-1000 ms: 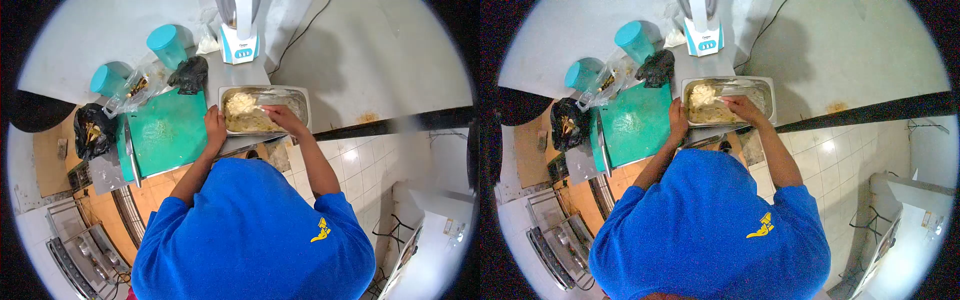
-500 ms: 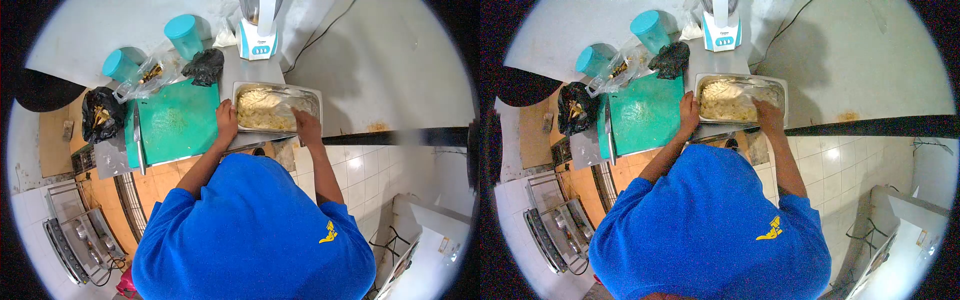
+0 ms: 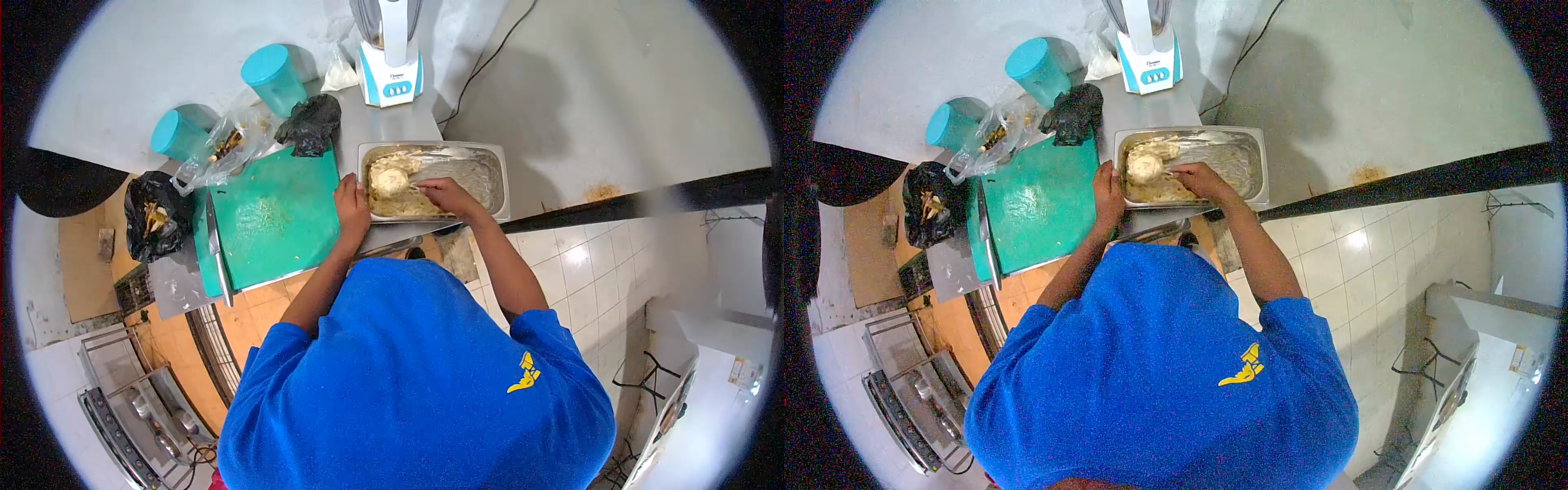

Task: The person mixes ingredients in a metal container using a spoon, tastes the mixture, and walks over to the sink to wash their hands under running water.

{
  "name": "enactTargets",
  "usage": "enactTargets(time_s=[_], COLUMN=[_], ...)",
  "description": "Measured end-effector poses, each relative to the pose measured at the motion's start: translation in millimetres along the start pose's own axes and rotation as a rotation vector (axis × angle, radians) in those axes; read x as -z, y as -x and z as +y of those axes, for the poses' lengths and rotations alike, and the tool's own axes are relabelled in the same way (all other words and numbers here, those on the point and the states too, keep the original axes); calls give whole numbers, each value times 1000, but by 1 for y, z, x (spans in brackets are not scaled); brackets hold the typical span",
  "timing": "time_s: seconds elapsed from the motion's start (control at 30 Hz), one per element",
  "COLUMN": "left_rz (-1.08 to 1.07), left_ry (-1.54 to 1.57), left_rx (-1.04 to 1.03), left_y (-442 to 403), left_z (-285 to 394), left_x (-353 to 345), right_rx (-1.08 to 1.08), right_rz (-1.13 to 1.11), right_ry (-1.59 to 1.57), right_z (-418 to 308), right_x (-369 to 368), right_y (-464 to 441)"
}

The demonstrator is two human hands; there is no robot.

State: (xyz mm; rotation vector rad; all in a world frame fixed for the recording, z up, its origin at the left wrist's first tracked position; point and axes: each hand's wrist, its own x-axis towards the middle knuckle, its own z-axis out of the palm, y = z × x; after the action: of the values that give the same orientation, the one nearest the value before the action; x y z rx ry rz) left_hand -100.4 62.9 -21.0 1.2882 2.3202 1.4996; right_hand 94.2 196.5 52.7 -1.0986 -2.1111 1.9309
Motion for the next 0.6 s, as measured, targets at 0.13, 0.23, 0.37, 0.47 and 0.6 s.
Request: enactTargets(time_s=[0.13, 0.23, 0.37, 0.47, 0.6], left_rz=[10, 2, 23, 36, 38], left_ry=[-1, -11, -14, -13, -45], left_rx=[-3, -9, -39, -21, -49], left_y=[1, 1, 1, 1, 1], left_z=[4, 6, 5, 4, 1], left_x=[2, 5, 4, 2, 2], right_rx=[-75, 154, 549, 228, 180], right_rz=[-45, 145, 382, 170, 373], right_ry=[-42, 134, 297, 1085, 1073], right_z=[-13, -26, -13, -29, -4], right_x=[14, 18, 9, 8, 21], right_y=[10, 26, 30, 49, 47])
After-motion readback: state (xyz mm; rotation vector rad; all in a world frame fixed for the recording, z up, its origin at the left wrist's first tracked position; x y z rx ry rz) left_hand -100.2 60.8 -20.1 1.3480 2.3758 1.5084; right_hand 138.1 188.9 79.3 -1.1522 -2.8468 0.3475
